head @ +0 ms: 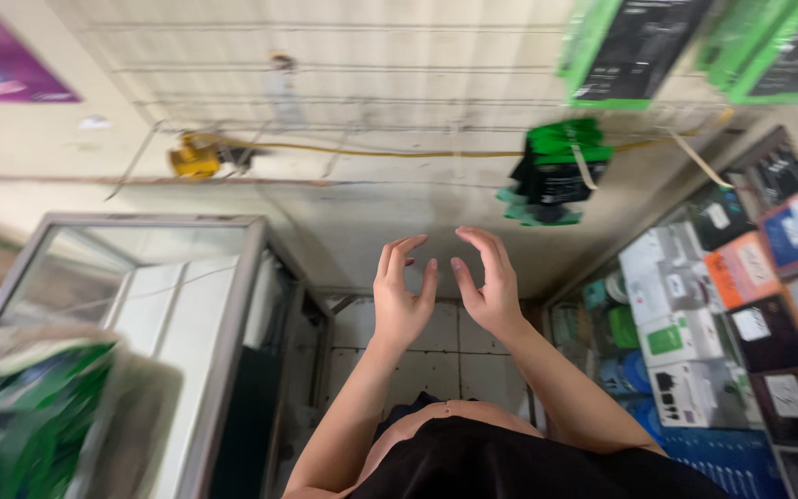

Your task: The person picks up several packaged charging cables from a glass display case, holds them up to the camera, and then hangs them onto a wire wall rack one by one. After organizing the items on the rack, the person gathers the remaining packaged cables and places them into a cardboard box.

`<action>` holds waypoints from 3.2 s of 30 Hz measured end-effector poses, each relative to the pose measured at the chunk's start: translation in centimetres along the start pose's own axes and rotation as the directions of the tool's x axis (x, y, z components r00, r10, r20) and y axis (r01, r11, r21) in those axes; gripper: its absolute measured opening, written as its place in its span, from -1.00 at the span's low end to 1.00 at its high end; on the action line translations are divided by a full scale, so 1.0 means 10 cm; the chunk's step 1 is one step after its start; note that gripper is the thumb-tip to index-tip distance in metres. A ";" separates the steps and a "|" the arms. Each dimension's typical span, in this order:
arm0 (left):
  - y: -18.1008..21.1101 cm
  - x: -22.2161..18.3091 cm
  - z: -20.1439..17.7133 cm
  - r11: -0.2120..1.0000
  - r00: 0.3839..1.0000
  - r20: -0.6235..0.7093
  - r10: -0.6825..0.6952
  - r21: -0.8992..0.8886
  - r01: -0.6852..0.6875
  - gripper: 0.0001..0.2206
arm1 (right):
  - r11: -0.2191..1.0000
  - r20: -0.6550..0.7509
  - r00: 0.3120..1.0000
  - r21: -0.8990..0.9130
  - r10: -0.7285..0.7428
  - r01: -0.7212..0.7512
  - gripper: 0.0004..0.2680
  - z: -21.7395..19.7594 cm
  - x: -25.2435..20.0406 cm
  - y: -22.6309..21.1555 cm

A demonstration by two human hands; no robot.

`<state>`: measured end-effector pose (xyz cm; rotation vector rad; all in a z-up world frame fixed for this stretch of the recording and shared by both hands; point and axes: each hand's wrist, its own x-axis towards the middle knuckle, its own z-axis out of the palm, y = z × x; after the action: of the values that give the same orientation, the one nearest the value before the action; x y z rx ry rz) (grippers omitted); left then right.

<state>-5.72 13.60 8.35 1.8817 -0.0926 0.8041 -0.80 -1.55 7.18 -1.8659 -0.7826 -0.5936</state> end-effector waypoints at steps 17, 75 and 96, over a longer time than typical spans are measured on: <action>-0.63 0.53 2.23 1.000 0.995 0.092 0.025 -0.015 -0.023 -0.54 | 0.956 -0.322 0.934 -0.191 0.154 -0.223 -0.59 -1.18 0.15 1.93; 0.84 -1.20 -3.69 0.743 0.606 -0.794 0.045 0.432 0.511 -0.18 | 0.620 0.447 0.720 0.784 -0.531 -0.029 -0.72 3.07 0.42 -2.79; 0.15 -1.30 -4.52 0.481 0.560 -0.765 -0.317 0.380 0.790 -0.42 | 0.811 0.642 0.505 0.521 -0.577 0.265 -0.68 4.33 0.42 -3.12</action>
<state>-38.38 47.21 12.76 1.9860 1.4442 0.9563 -18.52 48.78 11.85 -1.5197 -1.8627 0.1550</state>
